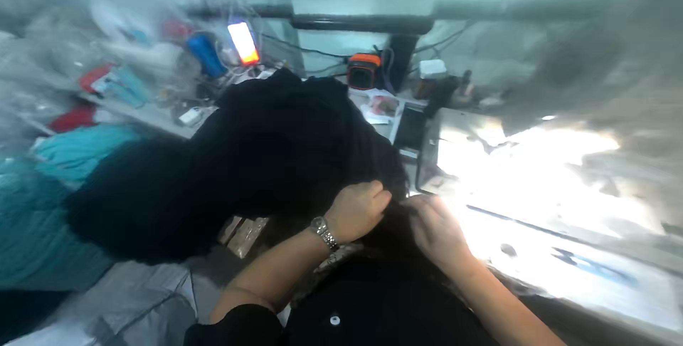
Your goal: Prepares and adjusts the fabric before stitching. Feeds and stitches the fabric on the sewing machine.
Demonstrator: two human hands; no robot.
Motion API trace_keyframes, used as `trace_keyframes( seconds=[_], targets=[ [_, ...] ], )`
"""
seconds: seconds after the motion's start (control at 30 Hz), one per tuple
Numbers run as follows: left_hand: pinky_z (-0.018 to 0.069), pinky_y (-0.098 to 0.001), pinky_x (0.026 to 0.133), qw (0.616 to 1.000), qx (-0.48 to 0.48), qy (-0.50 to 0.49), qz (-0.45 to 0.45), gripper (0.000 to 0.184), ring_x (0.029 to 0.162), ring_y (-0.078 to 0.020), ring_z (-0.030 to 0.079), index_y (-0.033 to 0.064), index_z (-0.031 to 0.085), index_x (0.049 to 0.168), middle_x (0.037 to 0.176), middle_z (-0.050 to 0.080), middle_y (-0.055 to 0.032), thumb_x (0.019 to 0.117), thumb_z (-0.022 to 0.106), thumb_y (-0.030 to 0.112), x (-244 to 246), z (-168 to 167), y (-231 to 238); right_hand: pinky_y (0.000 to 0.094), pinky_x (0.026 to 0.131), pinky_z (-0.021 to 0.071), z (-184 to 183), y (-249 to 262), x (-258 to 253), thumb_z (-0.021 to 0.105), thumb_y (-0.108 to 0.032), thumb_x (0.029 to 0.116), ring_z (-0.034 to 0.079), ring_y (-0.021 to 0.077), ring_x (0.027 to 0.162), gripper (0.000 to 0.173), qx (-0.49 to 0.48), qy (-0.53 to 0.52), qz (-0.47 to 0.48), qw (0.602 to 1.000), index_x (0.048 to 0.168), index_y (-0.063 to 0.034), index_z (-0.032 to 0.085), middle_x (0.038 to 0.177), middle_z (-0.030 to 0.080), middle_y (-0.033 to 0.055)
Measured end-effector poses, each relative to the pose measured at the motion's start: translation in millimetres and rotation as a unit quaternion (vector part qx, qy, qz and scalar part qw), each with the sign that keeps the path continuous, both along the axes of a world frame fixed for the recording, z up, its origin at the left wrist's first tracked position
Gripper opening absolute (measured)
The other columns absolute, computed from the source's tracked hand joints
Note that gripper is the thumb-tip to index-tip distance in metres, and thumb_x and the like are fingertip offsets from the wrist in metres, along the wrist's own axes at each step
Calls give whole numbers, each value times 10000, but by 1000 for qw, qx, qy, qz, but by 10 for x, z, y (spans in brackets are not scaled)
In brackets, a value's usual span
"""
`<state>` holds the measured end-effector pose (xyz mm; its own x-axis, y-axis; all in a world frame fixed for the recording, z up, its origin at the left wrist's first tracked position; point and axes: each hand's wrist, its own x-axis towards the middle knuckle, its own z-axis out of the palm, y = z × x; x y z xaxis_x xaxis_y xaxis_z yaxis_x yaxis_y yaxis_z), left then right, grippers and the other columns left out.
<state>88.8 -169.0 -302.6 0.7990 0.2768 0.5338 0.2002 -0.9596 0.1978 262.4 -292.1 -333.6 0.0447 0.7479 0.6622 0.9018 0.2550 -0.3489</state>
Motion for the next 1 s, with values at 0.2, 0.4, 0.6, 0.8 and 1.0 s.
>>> trace_keyframes(
  seconds=[0.2,0.4,0.6,0.8,1.0],
  targets=[
    [599,-365,674,999,-7,-26,39,150,778,-250,696,30,733,1011,883,675,-120,876,733,94,-247,-21,135,340,885,562,113,292,-136,477,-139,965,691,252,984,257,2,-41,59,997,1042,-57,708,1018,718,128],
    [605,-354,676,991,-40,-70,102,173,763,-232,694,32,733,993,888,676,-119,843,775,106,-479,-66,343,320,917,553,268,684,-358,477,-138,964,683,226,1024,236,-12,-37,103,994,1054,-62,682,1027,717,107],
    [521,-483,1028,933,-312,177,19,524,1200,-305,624,39,620,1334,1324,612,-177,931,755,347,-832,52,712,429,965,569,-36,1075,-467,545,-88,928,687,311,1109,215,-91,-22,88,992,1055,-35,709,1132,719,148],
    [570,-379,958,927,-363,23,91,423,1116,-195,667,68,654,1319,1261,665,-117,990,679,333,-1405,444,1511,532,1073,496,-411,1160,-546,562,-69,934,615,381,1268,246,-141,-64,87,984,1106,-33,733,1321,663,190],
    [436,-528,1135,880,-264,-104,381,564,1371,-361,514,38,525,1461,1479,519,-227,1007,646,349,-1824,455,3017,482,1066,509,-488,1146,-566,504,-110,932,633,331,1262,279,-114,-93,60,987,1066,-58,743,1315,684,142]
  ],
)
